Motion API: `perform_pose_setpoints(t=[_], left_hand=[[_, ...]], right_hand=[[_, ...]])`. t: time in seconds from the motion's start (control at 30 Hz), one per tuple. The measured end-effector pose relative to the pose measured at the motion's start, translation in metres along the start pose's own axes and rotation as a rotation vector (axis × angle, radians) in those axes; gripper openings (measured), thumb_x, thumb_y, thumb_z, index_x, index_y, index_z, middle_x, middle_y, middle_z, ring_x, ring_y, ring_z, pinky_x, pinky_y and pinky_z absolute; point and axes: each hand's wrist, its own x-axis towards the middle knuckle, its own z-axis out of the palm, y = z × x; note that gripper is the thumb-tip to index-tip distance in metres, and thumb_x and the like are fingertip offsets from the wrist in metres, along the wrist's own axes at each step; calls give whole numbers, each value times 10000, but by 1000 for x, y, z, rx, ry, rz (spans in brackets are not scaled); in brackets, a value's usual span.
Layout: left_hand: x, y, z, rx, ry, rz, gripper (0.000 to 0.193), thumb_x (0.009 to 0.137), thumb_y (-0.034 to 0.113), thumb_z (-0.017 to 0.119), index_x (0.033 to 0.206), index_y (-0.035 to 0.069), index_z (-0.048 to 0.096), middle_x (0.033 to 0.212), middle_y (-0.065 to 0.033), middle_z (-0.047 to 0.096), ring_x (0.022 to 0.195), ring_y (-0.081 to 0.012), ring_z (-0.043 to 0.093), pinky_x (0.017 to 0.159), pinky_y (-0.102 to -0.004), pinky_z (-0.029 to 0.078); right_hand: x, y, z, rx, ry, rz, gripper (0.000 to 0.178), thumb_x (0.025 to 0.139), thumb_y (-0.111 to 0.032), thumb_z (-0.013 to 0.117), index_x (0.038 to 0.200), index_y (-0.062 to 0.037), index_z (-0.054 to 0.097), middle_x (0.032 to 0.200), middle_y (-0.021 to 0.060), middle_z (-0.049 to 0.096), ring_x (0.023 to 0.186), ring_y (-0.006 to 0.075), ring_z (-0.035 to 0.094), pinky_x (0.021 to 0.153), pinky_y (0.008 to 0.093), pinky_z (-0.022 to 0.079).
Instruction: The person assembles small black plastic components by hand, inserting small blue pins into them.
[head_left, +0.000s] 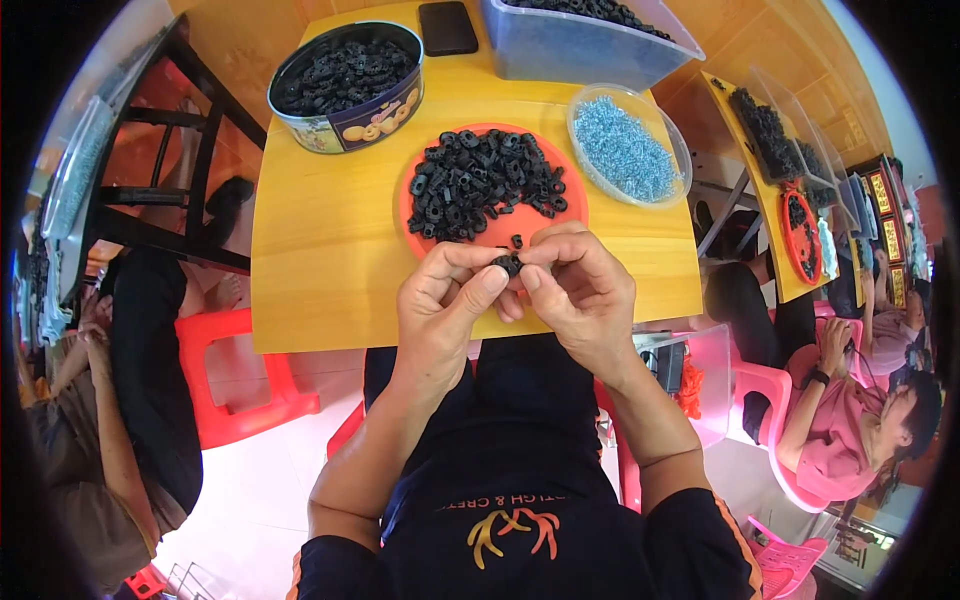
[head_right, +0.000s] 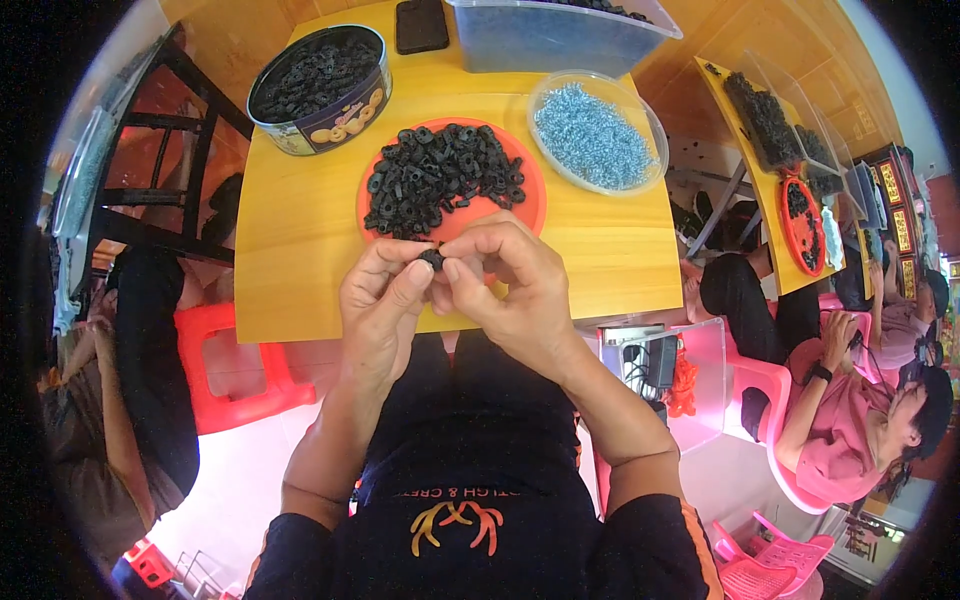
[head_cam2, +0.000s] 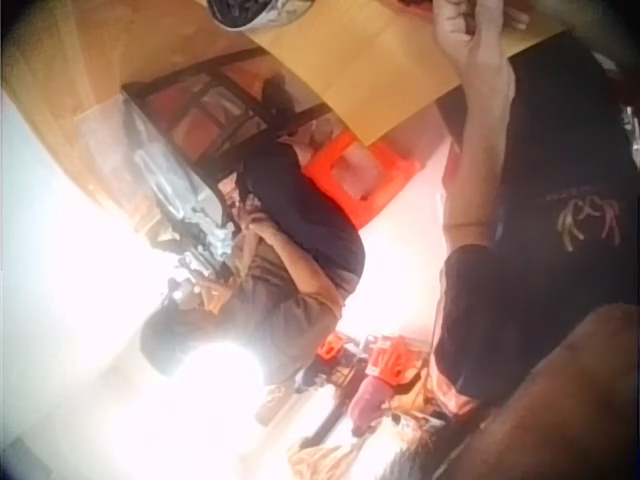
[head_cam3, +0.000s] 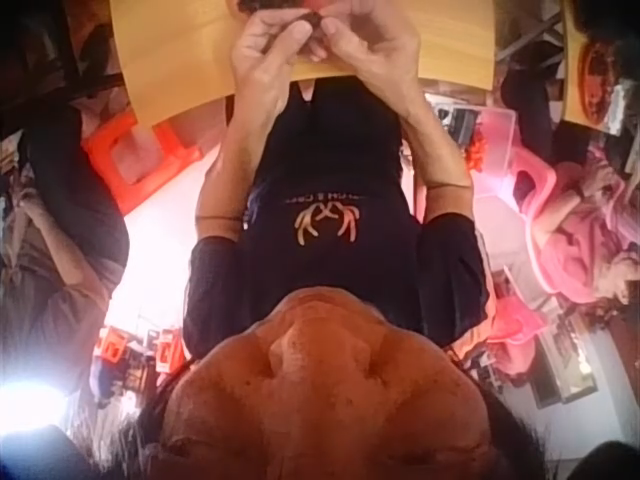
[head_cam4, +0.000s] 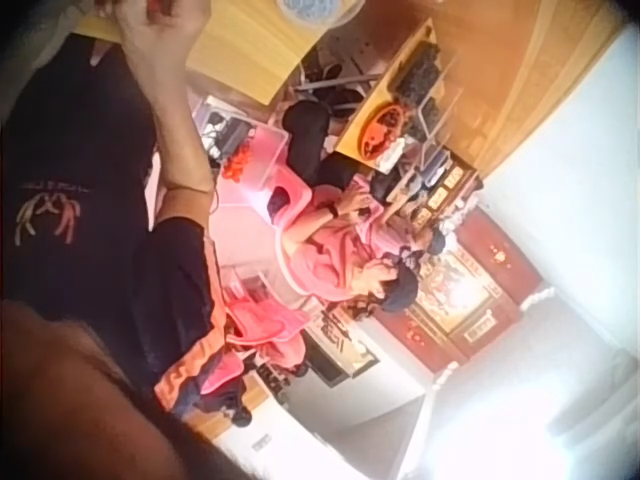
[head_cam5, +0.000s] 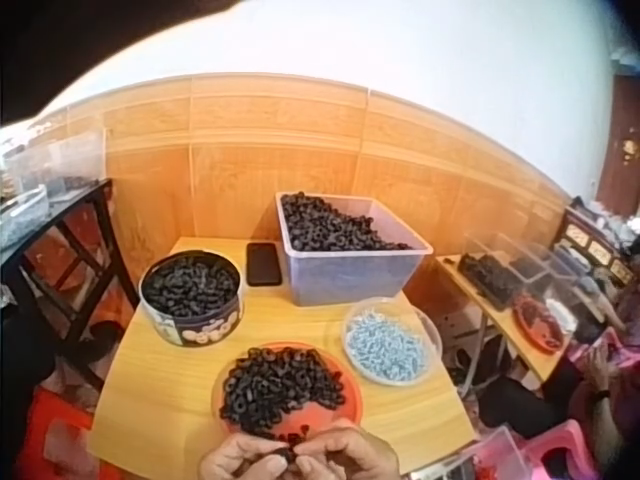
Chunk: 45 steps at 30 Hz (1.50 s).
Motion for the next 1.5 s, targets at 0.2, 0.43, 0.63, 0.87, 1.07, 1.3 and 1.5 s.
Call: perform_pose_setpoints(t=[0.2, 0.43, 0.63, 0.87, 1.07, 1.3, 1.5], left_hand=[[-2, 3, -4, 178, -42, 30, 124, 927, 42, 609, 1038, -10, 591, 865, -101, 657, 702, -137, 633, 636, -261, 520], [-4, 6, -5, 206, -65, 59, 120, 926, 47, 613, 1035, 0, 595, 864, -102, 659, 687, -132, 627, 620, -255, 515], [-1, 6, 3, -164, -62, -137, 129, 933, 73, 611, 1045, 11, 595, 884, -109, 670, 682, -142, 620, 620, -263, 512], [-5, 0, 13, -236, -4, -116, 122, 947, 72, 592, 1052, 9, 593, 889, -96, 671, 689, -131, 619, 625, -264, 515], [-11, 5, 19, -118, 5, -54, 131, 943, 78, 603, 1049, 3, 587, 865, -92, 661, 671, -117, 611, 601, -241, 499], [-12, 20, 12, 180, -83, -39, 114, 926, 45, 617, 1029, 4, 587, 823, -71, 630, 661, -98, 604, 595, -224, 488], [-14, 30, 12, 416, -150, -14, 97, 913, 16, 624, 1004, -16, 611, 852, -63, 619, 674, -98, 607, 603, -224, 498]], right_hand=[[3, -8, -14, -118, -130, -4, 105, 853, 37, 644, 944, 21, 595, 943, 103, 595, 813, 142, 621, 701, 269, 528], [4, -25, -13, -354, -210, -99, 156, 839, 44, 646, 966, 5, 566, 913, 166, 580, 782, 288, 631, 638, 332, 509], [4, -25, 2, -569, -49, -384, 196, 812, 65, 641, 984, 10, 566, 893, 163, 572, 758, 318, 598, 655, 361, 498], [3, -12, 9, -643, 119, -493, 212, 785, 40, 695, 960, 8, 580, 854, 163, 576, 732, 289, 581, 612, 341, 491], [-2, -13, 4, -493, 130, -433, 162, 795, 9, 705, 904, -1, 586, 811, 161, 588, 692, 278, 592, 595, 328, 486], [3, -31, -16, -409, -181, -250, 124, 834, -19, 684, 865, -9, 564, 793, 120, 588, 701, 233, 625, 584, 304, 484], [2, -43, -21, 87, -233, 258, 133, 868, -27, 685, 833, -6, 559, 796, 71, 596, 724, 148, 637, 616, 268, 503]])
